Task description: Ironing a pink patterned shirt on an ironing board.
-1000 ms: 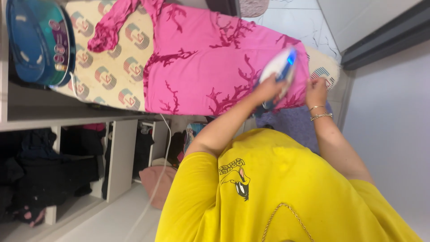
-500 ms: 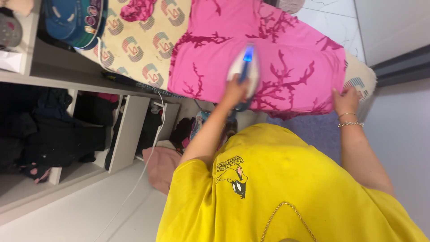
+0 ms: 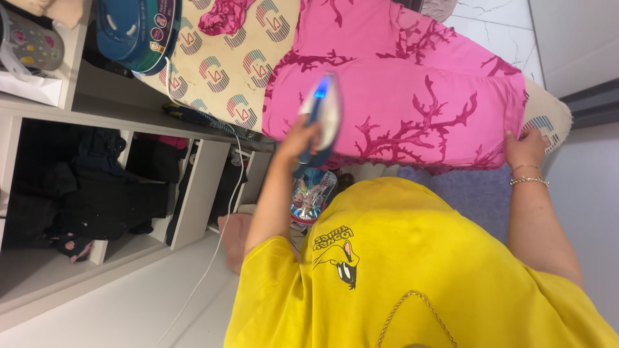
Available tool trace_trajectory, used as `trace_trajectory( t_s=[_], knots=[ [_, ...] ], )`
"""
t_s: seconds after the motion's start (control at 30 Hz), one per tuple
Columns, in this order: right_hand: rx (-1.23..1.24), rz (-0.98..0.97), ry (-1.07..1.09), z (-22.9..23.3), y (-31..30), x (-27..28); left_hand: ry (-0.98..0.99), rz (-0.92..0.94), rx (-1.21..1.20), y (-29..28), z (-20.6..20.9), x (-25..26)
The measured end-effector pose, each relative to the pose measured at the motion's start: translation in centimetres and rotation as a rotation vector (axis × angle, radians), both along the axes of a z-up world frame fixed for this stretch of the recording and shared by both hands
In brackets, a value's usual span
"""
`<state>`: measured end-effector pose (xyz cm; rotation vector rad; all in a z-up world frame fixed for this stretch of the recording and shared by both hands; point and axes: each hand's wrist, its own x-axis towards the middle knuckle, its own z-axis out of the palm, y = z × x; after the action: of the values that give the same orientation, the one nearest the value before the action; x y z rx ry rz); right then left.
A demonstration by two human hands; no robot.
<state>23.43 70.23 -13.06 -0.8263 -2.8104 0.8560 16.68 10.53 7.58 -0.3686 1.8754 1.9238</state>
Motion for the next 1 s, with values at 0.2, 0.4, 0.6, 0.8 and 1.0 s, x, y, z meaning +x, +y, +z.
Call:
trace_trajectory(
  t_s=[0.2, 0.4, 0.6, 0.8, 1.0],
  knots=[
    [-0.042, -0.047, -0.048, 0.1, 0.1, 0.0, 0.111, -0.586, -0.039, 17.4, -6.3, 0.0],
    [-0.042, -0.022, 0.059, -1.8, 1.2, 0.2, 0.148, -0.913, -0.141, 28.7, -5.5, 1.8],
    [-0.063, 0.000, 0.041, 0.4, 0.2, 0.4, 0.173, -0.673, -0.352, 21.1, -5.2, -0.7],
    [-0.046, -0.019, 0.033, -0.2, 0.2, 0.5, 0.093, -0.201, -0.490, 1.0, -0.5, -4.9],
    [0.017, 0.003, 0.034, 0.0, 0.3, 0.1, 0.047, 0.109, -0.440, -15.9, 1.0, -9.9]
  ],
)
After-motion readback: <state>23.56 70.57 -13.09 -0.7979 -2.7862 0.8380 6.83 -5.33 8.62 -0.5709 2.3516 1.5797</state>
